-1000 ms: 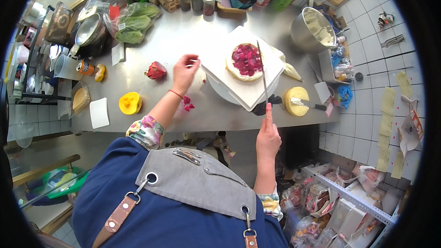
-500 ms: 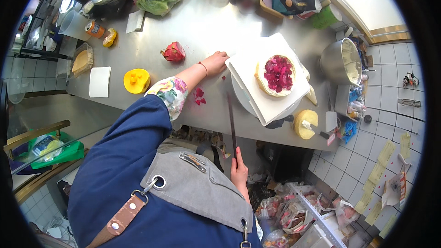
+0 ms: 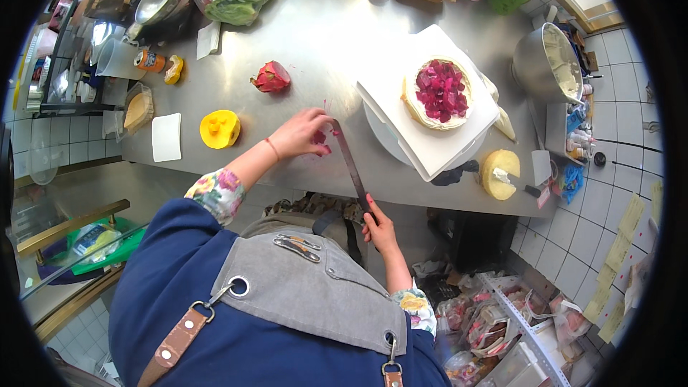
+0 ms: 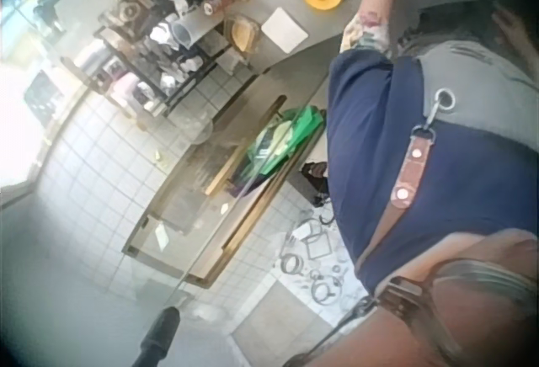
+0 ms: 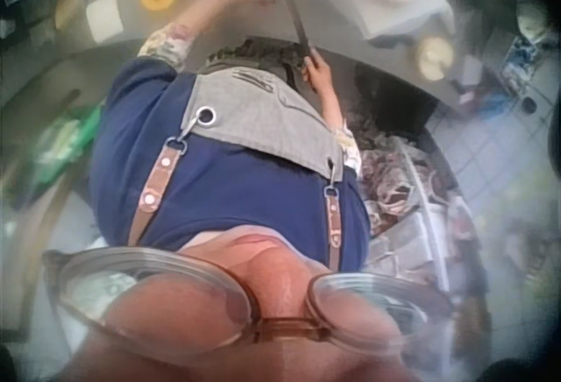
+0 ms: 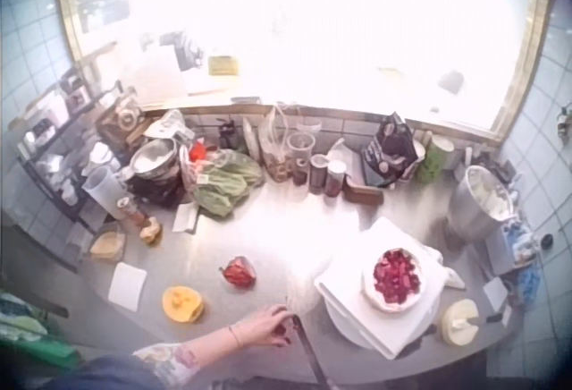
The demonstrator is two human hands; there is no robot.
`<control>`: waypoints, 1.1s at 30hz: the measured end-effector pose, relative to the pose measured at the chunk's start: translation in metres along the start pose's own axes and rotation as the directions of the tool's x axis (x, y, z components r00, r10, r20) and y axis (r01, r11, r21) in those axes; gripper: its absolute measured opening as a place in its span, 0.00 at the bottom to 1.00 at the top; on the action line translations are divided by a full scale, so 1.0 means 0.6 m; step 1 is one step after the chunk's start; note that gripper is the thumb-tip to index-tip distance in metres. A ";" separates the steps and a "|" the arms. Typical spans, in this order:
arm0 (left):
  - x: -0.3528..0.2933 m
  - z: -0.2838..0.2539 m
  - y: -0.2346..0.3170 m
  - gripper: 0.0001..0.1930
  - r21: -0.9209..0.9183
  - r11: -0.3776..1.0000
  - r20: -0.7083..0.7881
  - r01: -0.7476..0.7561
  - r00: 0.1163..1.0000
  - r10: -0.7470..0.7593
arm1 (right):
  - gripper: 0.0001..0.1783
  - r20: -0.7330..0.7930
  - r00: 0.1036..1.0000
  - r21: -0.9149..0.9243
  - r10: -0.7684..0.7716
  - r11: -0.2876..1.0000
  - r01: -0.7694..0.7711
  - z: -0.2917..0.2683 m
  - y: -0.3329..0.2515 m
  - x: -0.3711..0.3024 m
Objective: The person cuts a dragon fruit, places the slices on a cake, washes a bowl in a sink, pipes filling onto the cake, smooths it with a spatula, adds a cake layer, and applies more cream.
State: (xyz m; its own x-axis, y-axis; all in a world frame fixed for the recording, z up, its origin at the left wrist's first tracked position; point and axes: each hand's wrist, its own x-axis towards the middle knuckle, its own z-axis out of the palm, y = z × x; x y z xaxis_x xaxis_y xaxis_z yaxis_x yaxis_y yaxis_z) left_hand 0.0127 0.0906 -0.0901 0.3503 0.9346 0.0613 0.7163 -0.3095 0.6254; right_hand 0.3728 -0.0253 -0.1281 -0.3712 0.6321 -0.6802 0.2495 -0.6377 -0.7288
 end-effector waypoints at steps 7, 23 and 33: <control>-0.051 0.045 0.010 0.38 -0.034 0.932 -0.070 0.362 0.929 -0.363 | 0.29 0.045 0.999 0.021 -0.009 1.000 0.008 0.048 0.011 0.002; -0.060 0.084 0.026 0.24 -0.353 0.818 -0.208 0.453 0.815 -0.541 | 0.29 0.052 0.998 -0.067 -0.046 0.997 0.049 0.056 -0.020 0.020; -0.057 0.082 0.015 0.24 -0.345 0.779 -0.195 0.524 0.772 -0.605 | 0.29 0.098 0.995 -0.041 0.017 0.999 -0.013 0.059 -0.038 0.031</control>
State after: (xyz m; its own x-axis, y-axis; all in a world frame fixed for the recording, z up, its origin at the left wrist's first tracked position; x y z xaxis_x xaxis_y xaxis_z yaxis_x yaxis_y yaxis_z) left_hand 0.0368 0.0470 -0.1247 -0.2808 0.9428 -0.1797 0.5335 0.3090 0.7873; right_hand 0.3284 -0.0146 -0.1214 -0.4531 0.5746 -0.6816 0.2909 -0.6274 -0.7223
